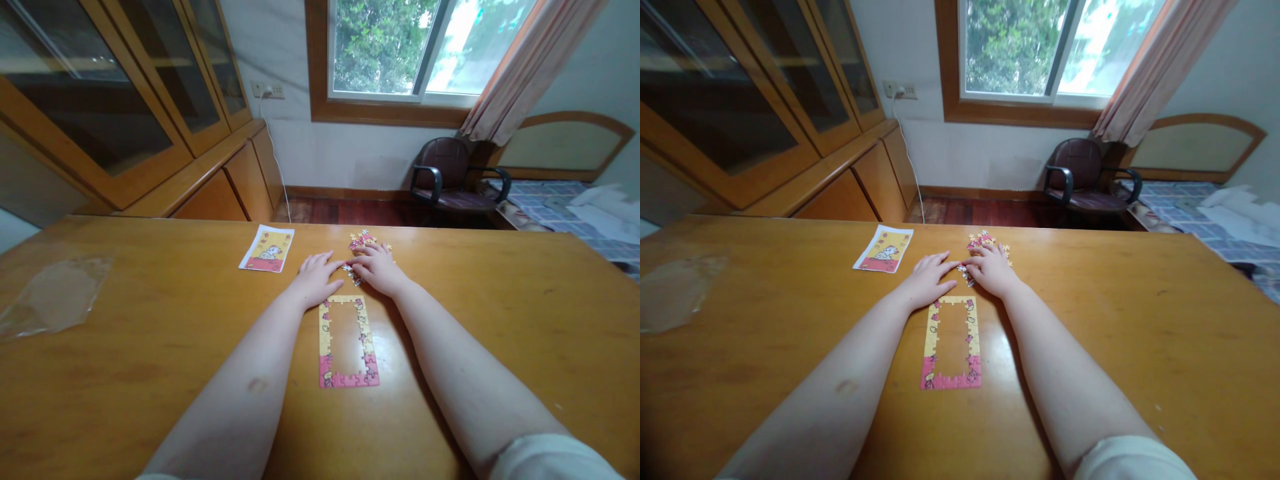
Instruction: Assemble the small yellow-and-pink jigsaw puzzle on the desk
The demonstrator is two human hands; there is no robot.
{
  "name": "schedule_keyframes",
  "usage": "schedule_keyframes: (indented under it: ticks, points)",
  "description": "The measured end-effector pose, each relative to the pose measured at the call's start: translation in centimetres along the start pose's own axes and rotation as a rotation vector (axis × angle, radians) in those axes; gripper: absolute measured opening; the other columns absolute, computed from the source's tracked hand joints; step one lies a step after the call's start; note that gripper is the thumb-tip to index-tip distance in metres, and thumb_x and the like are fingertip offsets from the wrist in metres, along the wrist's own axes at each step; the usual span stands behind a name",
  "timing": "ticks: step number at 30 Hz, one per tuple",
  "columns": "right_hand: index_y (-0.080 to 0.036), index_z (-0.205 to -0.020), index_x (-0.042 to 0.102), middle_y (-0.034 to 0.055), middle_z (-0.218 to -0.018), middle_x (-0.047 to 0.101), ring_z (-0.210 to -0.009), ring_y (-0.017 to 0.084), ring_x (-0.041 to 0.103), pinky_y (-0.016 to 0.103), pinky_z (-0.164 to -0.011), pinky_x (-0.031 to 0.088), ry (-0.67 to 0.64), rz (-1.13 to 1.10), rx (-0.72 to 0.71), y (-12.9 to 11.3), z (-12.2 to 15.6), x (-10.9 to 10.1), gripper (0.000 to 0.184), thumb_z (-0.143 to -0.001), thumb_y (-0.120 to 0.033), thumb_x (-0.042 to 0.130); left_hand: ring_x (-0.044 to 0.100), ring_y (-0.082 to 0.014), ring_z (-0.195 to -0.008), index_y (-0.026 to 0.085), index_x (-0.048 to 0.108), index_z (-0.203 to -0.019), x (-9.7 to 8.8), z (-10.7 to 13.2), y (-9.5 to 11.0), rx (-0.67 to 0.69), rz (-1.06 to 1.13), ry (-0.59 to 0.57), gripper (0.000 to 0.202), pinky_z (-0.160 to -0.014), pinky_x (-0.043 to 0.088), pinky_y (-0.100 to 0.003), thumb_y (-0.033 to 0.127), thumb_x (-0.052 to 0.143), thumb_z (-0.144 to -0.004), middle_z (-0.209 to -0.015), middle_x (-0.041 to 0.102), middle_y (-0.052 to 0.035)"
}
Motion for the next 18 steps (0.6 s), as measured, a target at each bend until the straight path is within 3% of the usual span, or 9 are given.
schedule_keyframes:
  ticks: [4,8,11,14,18]
  points:
    - [-0.032,-0.115,0.069,0.0034,-0.133,0.057,-0.128,0.029,0.039,0.062,-0.11,0.014,0.016,0.013,0.047,0.4,0.0,-0.1,0.032,-0.095,-0.036,0.043,0.039,-0.0277,-0.133,0.03,0.06,-0.124,-0.4,0.0,0.0,0.018,0.019,0.054,0.041,-0.113,0.026,-0.049,0.041,0.053,-0.086,-0.143,0.046,-0.0062]
    - [-0.033,-0.12,0.065,0.002,-0.138,0.053,-0.132,0.03,0.035,0.063,-0.11,0.013,-0.023,0.018,-0.002,-0.2,0.0,0.3,0.034,-0.096,-0.039,0.041,0.041,-0.0261,-0.132,0.03,0.063,-0.12,-0.3,0.0,0.4,0.085,0.047,0.048,0.036,-0.114,0.027,-0.047,0.041,0.053,-0.086,-0.141,0.049,-0.0053]
    - [-0.031,-0.126,0.061,0.0019,-0.142,0.049,-0.136,0.028,0.031,0.062,-0.112,0.01,0.019,0.02,-0.014,-0.3,0.0,0.1,0.037,-0.097,-0.039,0.039,0.036,-0.0272,-0.136,0.027,0.053,-0.133,-0.2,0.0,0.2,0.058,0.038,0.038,0.049,-0.115,0.025,-0.047,0.044,0.05,-0.088,-0.148,0.041,-0.0082]
    - [-0.026,-0.137,0.05,0.0042,-0.147,0.044,-0.14,0.029,0.025,0.063,-0.112,0.008,0.083,0.037,0.054,0.3,0.0,-0.2,0.045,-0.096,-0.041,0.039,0.025,-0.0307,-0.142,0.029,0.043,-0.141,0.2,0.0,0.1,0.024,-0.015,-0.007,0.058,-0.116,0.015,-0.054,0.051,0.047,-0.088,-0.155,0.029,-0.0084]
    - [-0.023,-0.143,0.041,0.0057,-0.149,0.04,-0.14,0.03,0.025,0.063,-0.112,0.009,0.057,0.065,0.15,1.4,0.0,0.2,0.053,-0.095,-0.044,0.041,0.023,-0.0303,-0.143,0.036,0.045,-0.139,0.1,0.0,0.0,-0.015,-0.041,0.001,0.053,-0.116,0.012,-0.055,0.051,0.047,-0.088,-0.155,0.03,-0.0052]
Point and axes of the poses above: each hand's wrist, its own z-axis away from the middle knuckle, its own x-axis out of the palm, y = z × x, the point moved 7 cm from there along -z, towards the middle knuckle
